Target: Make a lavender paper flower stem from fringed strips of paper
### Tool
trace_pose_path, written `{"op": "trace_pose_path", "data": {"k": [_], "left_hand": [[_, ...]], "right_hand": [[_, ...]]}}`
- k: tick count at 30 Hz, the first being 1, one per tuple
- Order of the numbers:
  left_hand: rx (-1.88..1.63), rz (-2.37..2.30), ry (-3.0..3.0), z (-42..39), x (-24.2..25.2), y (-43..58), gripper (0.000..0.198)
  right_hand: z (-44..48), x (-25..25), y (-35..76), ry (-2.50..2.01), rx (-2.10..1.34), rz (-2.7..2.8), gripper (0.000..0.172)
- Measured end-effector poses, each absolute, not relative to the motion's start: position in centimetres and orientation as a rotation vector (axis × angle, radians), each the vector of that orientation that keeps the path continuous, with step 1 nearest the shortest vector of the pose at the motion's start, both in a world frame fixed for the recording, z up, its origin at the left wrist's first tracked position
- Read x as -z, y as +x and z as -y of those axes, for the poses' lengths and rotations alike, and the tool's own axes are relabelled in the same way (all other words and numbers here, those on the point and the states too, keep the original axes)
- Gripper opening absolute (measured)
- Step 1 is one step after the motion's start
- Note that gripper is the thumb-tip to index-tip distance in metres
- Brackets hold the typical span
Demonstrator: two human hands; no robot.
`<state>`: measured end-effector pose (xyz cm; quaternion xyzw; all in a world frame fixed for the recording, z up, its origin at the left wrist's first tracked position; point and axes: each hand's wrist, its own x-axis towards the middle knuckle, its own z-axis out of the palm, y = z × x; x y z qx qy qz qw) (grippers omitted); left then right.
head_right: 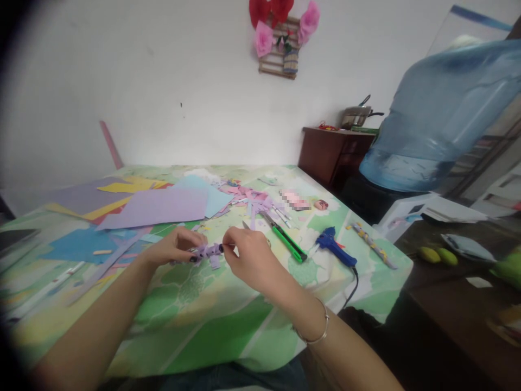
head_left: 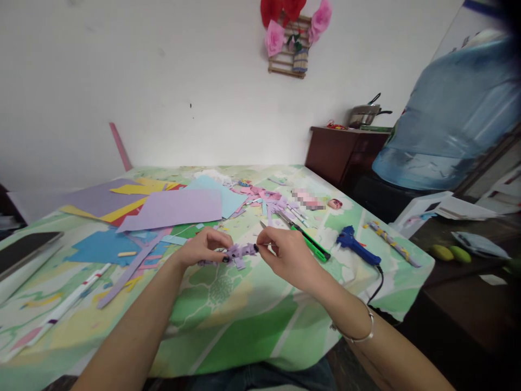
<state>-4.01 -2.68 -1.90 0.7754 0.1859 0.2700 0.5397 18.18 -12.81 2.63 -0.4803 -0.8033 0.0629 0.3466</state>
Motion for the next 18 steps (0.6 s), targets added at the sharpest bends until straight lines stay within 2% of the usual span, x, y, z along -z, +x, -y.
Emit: {"op": "trace_pose_path", "data": {"k": [9,18], "left_hand": [[-0.653,-0.398,1.852,2.58,2.15,-4.04,0.012],[-0.667,-0.413,1.84,2.73,1.96,-4.05,0.014]], "right_hand": [[13.08,-2.81,18.28,-1.227,-0.191,2.089,0.007],[13.12,-3.04,18.98,-1.092,-0.177,2.051,0.015]]}}
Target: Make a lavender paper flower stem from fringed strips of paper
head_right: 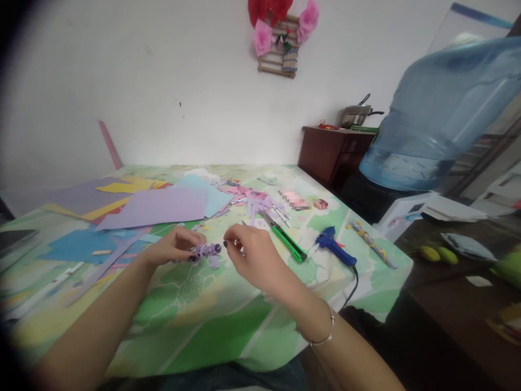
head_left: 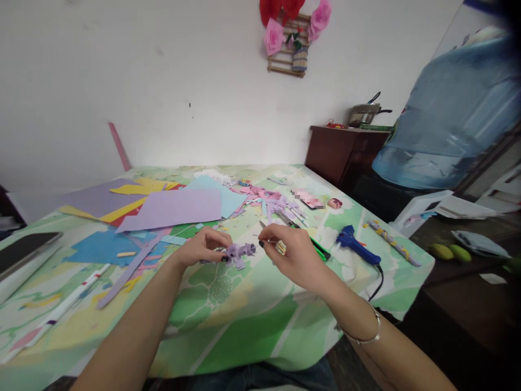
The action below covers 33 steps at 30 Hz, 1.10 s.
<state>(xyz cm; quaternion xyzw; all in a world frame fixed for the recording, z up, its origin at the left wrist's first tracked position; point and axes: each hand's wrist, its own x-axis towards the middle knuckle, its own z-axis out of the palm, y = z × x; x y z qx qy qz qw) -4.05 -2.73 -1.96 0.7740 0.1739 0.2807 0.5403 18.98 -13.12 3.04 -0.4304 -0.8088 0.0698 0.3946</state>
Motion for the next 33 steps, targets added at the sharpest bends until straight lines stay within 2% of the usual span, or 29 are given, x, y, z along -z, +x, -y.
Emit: {"op": "trace_pose_path", "data": {"k": [7,12,22,33], "left_hand": [[-0.678,-0.416,1.82,2.8,1.9,-4.1,0.015],[-0.679,-0.413,1.81,2.7,2.0,-4.1,0.015],[-0.674,-0.4,1.807,2.3,2.4,-4.4,0.015],[-0.648,-0.404,1.784,2.4,2.3,-4.4,0.016]], "right_hand": [[13.1,-3.1,19.5,-0.9,-0.115,2.036,0.022],[13.2,-3.1,19.6,-0.844,-0.128,2.045,0.021],[13.4,-2.8,20.7,-0.996,-0.182,1.765,0.02],[12.4,-1.6,19.6,-0.764,-0.054,2.118,0.015]]}}
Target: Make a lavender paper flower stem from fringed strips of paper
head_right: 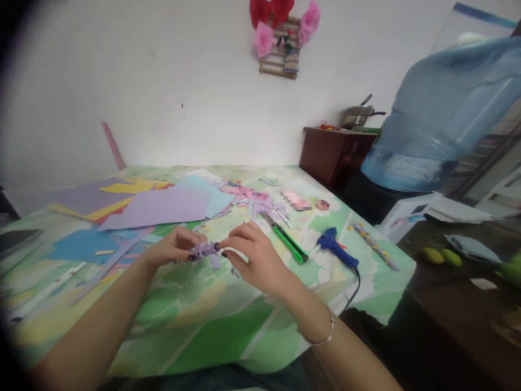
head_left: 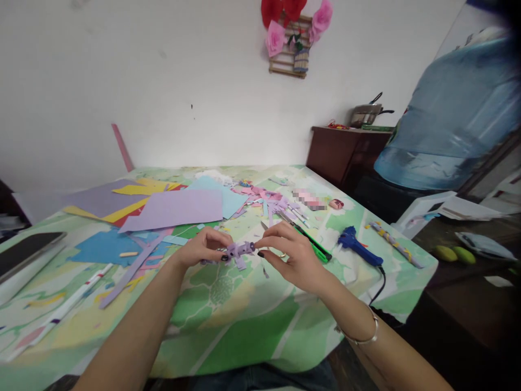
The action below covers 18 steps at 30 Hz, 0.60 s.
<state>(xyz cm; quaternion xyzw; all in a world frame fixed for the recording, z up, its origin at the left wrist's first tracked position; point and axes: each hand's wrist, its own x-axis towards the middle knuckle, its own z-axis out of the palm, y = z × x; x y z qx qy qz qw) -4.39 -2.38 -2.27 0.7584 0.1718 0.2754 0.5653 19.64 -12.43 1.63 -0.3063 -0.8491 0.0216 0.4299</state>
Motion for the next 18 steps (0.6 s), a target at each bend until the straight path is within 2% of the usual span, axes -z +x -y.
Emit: {"op": "trace_pose_path", "data": {"k": [18], "left_hand": [[-0.631,-0.412,1.824,2.67,2.08,-4.03,0.017]], "right_hand": [[12.42,-2.26,19.42,-0.851,0.014,2.324,0.013]]}}
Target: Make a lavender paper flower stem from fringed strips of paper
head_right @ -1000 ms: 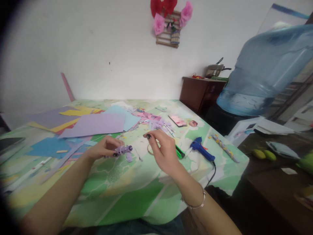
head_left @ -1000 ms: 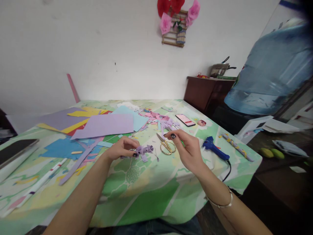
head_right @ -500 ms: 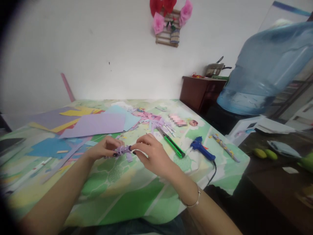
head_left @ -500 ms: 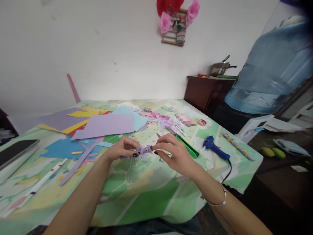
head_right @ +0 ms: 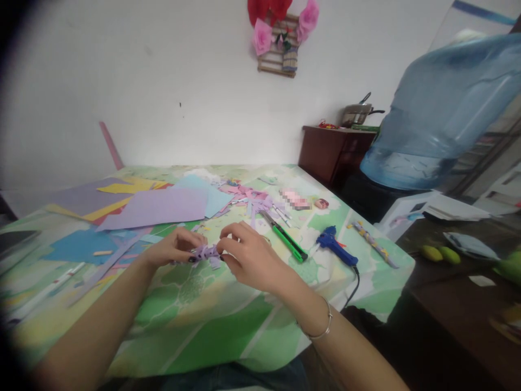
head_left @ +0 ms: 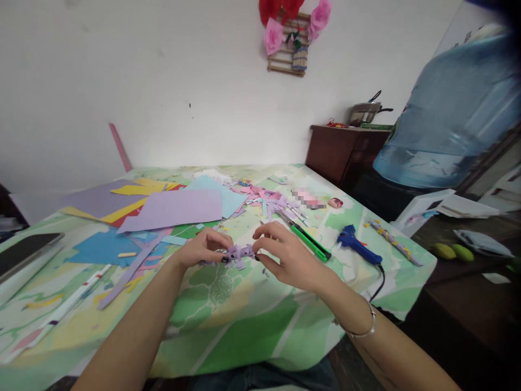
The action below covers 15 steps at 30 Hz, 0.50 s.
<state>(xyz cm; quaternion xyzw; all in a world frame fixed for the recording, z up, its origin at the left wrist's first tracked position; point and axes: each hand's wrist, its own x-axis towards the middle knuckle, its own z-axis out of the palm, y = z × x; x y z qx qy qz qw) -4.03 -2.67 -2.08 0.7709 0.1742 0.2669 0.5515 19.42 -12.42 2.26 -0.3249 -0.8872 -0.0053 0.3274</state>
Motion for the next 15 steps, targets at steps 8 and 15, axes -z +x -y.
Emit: {"op": "trace_pose_path", "data": {"k": [8,15], "left_hand": [[-0.664,-0.399,1.781,2.64,2.09,-4.28,0.017],[-0.654,-0.401,1.787,2.69,2.02,-4.27,0.019]], "right_hand": [[12.55,-2.31,19.87,-0.745,-0.107,2.116,0.015],[12.63,-2.6,20.01,-0.734,-0.078,2.088,0.017]]}}
